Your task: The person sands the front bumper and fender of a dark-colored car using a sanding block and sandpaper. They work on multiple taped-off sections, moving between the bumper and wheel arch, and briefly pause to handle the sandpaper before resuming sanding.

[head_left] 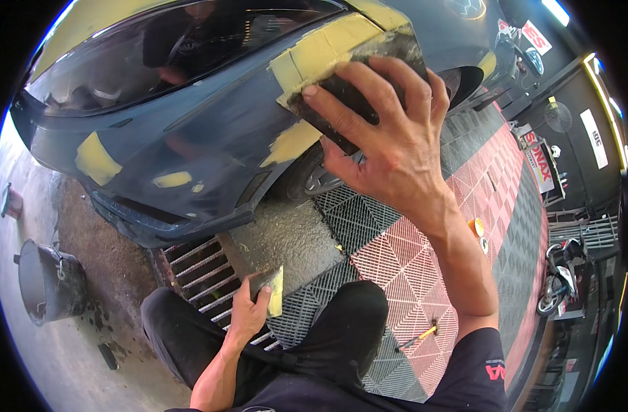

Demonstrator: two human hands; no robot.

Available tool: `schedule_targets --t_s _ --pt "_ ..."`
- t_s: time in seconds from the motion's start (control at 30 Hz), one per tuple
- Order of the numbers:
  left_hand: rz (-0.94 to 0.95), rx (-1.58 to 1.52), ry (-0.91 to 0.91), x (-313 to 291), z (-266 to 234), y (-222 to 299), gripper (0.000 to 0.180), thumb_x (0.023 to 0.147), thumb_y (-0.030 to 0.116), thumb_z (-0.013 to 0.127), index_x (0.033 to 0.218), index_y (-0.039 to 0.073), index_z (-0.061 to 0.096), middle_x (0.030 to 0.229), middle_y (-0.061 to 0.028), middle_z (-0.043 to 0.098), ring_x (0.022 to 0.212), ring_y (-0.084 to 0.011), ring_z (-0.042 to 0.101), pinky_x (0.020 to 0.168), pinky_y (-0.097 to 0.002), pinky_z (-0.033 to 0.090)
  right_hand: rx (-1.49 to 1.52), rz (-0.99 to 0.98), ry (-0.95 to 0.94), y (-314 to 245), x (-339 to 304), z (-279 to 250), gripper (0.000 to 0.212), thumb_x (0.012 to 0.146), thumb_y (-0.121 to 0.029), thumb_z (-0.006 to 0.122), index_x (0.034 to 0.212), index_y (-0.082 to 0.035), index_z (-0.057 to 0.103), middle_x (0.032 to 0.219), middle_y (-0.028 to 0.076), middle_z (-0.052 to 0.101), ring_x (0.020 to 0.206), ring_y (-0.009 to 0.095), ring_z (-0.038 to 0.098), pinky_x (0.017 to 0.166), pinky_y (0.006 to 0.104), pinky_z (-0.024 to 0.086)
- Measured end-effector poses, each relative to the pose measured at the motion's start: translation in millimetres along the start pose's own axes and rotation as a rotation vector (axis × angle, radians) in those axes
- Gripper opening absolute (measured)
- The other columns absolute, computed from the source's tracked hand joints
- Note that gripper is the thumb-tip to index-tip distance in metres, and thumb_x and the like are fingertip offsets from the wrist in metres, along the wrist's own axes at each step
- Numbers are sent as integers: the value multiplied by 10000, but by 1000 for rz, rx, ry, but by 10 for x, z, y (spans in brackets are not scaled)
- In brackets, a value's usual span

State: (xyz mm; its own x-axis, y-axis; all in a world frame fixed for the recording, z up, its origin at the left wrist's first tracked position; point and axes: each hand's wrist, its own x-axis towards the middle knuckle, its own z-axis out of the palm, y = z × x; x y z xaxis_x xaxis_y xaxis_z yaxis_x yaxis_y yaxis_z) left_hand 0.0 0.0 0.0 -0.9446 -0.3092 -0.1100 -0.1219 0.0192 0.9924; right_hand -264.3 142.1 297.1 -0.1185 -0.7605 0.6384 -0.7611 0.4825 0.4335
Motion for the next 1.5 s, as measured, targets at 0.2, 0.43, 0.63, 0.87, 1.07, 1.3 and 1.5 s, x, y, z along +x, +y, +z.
schedule_targets --t_s 0.2,0.43,0.63,0.87,1.07,1.3,1.5 --pt "13 -12 16 -7 47 15 342 1096 83 657 1412 -50 645 1179 -140 778 1072 -173 687 991 -353 556 5 65 -103 -51 -153 -132 629 758 -324 875 1383 -333 806 1520 19 617 1433 315 528 1190 610 350" --pt "23 -1 11 -67 38 -28 335 1095 78 661 1406 -48 651 1182 -158 784 1073 -183 697 990 -358 558 111 86 127 -51 59 -158 561 786 -355 858 1344 -306 816 1482 13 620 1420 306 527 1165 622 331" --pt "34 2 21 -77 34 -21 336 1095 82 664 1402 -54 649 1174 -164 787 1065 -186 702 986 -362 563 53 56 105 -101 241 -197 583 792 -328 867 1372 -297 823 1506 30 635 1421 334 543 1188 558 357" --pt "8 24 14 -100 39 17 368 1097 115 668 1424 -51 639 1171 -178 788 1078 -192 700 994 -361 558 20 48 22 -126 189 -245 573 791 -331 868 1362 -295 824 1480 26 645 1411 323 548 1180 555 361" --pt "19 12 17 -103 27 24 383 1096 126 670 1437 -45 634 1180 -190 787 1092 -194 698 1007 -360 553 53 48 84 -149 309 -243 569 782 -328 869 1349 -302 830 1472 19 650 1406 324 552 1181 552 361" --pt "12 16 4 -83 29 61 370 1102 125 665 1430 -43 637 1173 -177 792 1077 -188 700 997 -359 556 20 41 67 -116 342 -217 604 780 -328 890 1379 -308 818 1491 6 638 1410 319 547 1175 550 366" --pt "1 8 4 -76 39 23 360 1103 127 666 1420 -42 643 1170 -188 796 1063 -207 719 985 -366 565 3 41 38 -135 202 -111 641 769 -325 905 1401 -338 803 1504 -2 622 1432 304 526 1187 560 362"
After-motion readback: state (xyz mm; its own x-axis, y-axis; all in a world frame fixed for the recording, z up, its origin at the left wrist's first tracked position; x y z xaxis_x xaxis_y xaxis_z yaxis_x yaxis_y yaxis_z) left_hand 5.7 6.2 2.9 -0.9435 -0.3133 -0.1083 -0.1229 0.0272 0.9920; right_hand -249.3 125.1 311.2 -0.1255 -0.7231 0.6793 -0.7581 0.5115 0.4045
